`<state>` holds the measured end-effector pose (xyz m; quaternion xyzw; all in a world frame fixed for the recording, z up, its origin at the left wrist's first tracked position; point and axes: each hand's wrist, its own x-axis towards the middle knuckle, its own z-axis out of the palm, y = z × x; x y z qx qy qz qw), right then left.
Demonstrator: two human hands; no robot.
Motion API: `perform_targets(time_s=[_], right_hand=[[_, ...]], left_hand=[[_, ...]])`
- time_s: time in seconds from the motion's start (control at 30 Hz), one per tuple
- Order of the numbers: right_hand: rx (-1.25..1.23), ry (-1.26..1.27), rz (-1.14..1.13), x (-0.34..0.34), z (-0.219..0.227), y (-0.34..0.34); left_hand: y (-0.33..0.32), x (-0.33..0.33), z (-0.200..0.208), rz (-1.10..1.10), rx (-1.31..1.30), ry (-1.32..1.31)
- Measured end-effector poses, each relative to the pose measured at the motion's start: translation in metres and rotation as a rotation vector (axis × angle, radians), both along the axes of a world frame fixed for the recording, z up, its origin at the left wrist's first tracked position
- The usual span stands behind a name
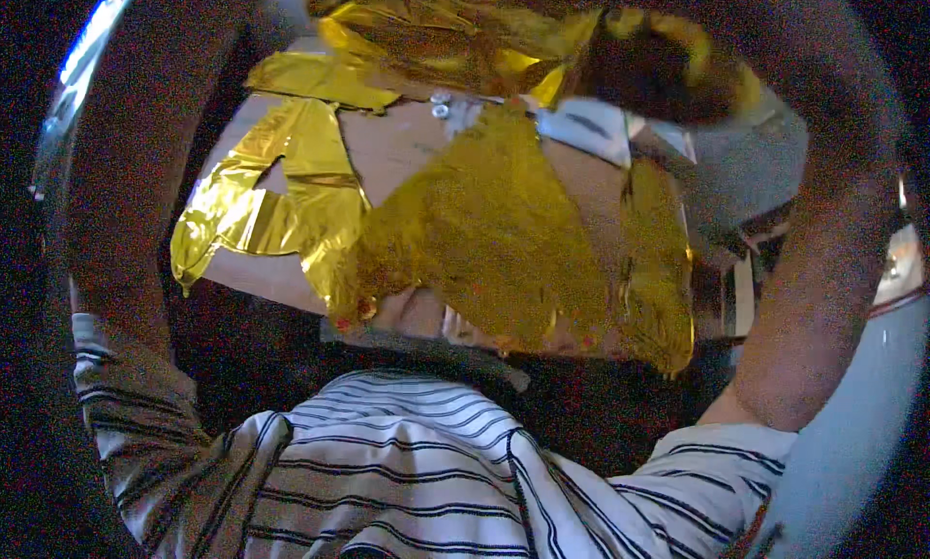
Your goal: Folding and flattening gold foil balloons on a cardboard surface.
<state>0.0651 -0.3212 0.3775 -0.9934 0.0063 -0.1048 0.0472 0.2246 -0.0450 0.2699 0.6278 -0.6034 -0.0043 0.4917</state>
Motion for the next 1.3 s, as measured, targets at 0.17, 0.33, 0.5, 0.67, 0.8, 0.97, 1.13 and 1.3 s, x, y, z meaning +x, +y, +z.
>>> perform_targets(time_s=[0.17, 0.33, 0.5, 0.67, 0.8, 0.97, 1.13, 1.3], right_hand=[[0.331, -0.171, -0.016, -0.061, -0.007, -0.072], [0.206, -0.345, 0.164, -0.095, -0.035, -0.03], [-0.215, -0.402, 0.186, -0.153, -0.083, 0.038], [-0.516, -0.214, 0.519, -0.159, -0.148, 0.049], [-0.378, -0.287, 0.442, -0.139, -0.25, 0.011], [-0.189, -0.224, 0.449, -0.122, -0.356, 0.004], [-0.102, -0.127, 0.402, -0.123, -0.389, 0.02], [-0.086, -0.106, 0.315, -0.11, -0.396, 0.03]], left_hand=[[-0.022, -0.028, -0.076, -0.434, -0.17, 1.083], [-0.039, -0.064, -0.179, -0.622, 0.497, 1.836], [-0.115, -0.038, -0.197, -0.534, 0.201, 1.887], [-0.188, 0.044, -0.227, -0.115, 0.318, 1.404], [-0.22, 0.11, -0.272, -0.15, 0.271, 0.292], [-0.219, 0.103, -0.305, 0.339, 0.42, 0.486], [-0.214, 0.106, -0.315, 0.39, 0.299, 0.085], [-0.187, 0.092, -0.311, 0.384, 0.21, -0.107]])
